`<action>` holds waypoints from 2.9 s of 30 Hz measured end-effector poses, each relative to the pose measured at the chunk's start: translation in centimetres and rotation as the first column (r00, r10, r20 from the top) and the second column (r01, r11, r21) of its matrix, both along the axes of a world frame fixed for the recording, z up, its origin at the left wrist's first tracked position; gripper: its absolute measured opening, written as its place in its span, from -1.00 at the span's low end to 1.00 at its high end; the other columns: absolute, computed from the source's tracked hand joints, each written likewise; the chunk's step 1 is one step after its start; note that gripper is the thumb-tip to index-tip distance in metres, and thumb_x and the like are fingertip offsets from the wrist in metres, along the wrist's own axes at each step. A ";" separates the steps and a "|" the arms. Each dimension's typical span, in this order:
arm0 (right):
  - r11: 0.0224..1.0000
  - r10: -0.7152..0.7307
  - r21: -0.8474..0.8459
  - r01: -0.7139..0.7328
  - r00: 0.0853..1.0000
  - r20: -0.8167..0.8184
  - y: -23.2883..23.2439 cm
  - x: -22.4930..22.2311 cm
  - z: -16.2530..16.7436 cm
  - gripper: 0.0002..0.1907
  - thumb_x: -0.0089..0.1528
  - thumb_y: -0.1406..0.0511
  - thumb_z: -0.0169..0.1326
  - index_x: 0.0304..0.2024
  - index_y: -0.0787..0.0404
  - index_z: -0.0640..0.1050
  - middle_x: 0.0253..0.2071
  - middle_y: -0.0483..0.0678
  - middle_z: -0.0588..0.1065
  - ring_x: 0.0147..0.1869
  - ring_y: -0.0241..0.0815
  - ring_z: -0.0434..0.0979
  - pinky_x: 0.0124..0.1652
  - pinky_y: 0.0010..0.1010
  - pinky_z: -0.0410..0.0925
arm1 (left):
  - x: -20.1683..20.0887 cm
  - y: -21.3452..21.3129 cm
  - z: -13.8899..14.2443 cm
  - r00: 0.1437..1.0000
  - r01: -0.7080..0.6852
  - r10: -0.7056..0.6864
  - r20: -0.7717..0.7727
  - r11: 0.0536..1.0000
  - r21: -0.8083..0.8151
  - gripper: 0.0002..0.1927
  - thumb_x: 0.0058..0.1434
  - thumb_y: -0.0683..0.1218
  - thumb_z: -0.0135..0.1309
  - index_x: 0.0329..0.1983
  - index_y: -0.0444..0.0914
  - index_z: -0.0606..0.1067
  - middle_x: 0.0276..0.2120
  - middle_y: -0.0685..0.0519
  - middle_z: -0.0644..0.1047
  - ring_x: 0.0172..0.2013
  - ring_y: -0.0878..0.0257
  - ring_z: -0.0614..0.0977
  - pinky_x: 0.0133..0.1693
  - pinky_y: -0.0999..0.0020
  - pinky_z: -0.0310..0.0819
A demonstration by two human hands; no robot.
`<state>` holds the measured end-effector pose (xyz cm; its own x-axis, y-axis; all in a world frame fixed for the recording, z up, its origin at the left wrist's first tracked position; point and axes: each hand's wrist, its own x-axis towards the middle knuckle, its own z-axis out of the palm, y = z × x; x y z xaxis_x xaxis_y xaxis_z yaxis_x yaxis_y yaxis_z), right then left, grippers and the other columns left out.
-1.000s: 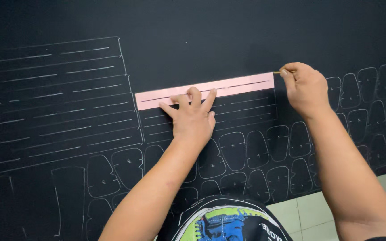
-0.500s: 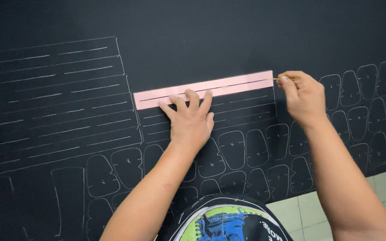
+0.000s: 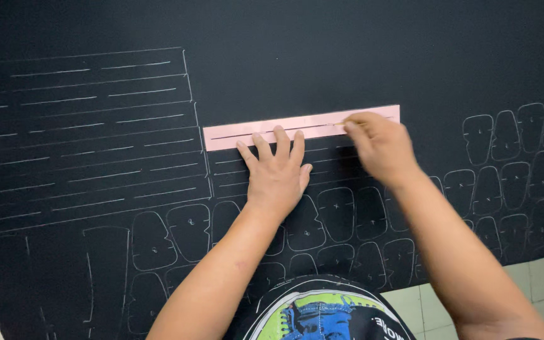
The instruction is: The person lays a long pink paper strip template on a large sheet of black material spread on a table, aligns it with chalk lines, and traces along its edge with a pencil. They reposition the template to different rows and trace additional parallel lines across the sheet.
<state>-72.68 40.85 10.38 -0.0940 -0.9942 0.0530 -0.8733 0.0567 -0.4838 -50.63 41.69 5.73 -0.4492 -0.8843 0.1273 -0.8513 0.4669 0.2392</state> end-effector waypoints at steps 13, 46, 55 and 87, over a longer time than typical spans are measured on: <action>0.986 0.059 -0.154 -0.069 0.996 -0.069 -0.6 3.6 -0.5 -0.86 0.40 0.29 0.10 -0.13 0.25 0.59 -0.29 0.04 0.59 -0.20 0.07 0.59 -0.17 -0.16 0.41 | 0.9 0.4 -0.5 0.998 0.032 -0.028 -0.052 0.997 0.068 -0.24 0.21 0.23 0.11 0.37 -0.26 0.34 0.19 -0.16 0.32 0.25 -0.28 0.30 0.16 -0.67 0.01; 0.936 0.350 -0.150 -0.320 0.893 0.283 -2.2 10.4 0.0 -0.88 0.34 0.32 0.06 -0.17 0.26 0.56 -0.14 0.01 0.55 -0.08 -0.06 0.57 0.00 -0.21 0.39 | 1.0 1.3 -3.0 0.998 0.025 -0.028 -0.057 0.998 -0.063 -0.31 0.19 0.25 0.08 0.30 -0.17 0.36 0.31 -0.18 0.23 0.30 -0.25 0.21 0.18 -0.70 -0.10; 0.929 -0.297 -0.295 0.222 0.924 -0.240 1.1 -3.5 -4.5 -0.70 0.35 0.37 0.03 0.13 0.23 0.59 0.03 0.03 0.52 0.01 -0.10 0.58 0.01 -0.30 0.45 | 1.3 1.6 -2.7 0.997 0.030 -0.041 -0.070 0.988 -0.152 -0.15 0.20 0.30 0.10 0.39 -0.33 0.29 0.28 -0.16 0.23 0.30 -0.21 0.23 0.24 -0.64 -0.09; 0.872 -0.488 0.326 0.364 0.670 0.559 -4.7 -7.3 -2.8 -0.85 0.39 0.35 0.12 -0.05 0.34 0.57 -0.25 -0.01 0.60 -0.31 -0.37 0.59 -0.49 -0.65 0.27 | 1.7 -2.9 -1.8 0.980 -0.069 0.063 -0.191 0.997 -0.027 -0.19 0.24 0.21 0.09 0.40 -0.39 0.28 0.43 -0.21 0.19 0.45 -0.17 0.16 0.40 -0.37 -0.14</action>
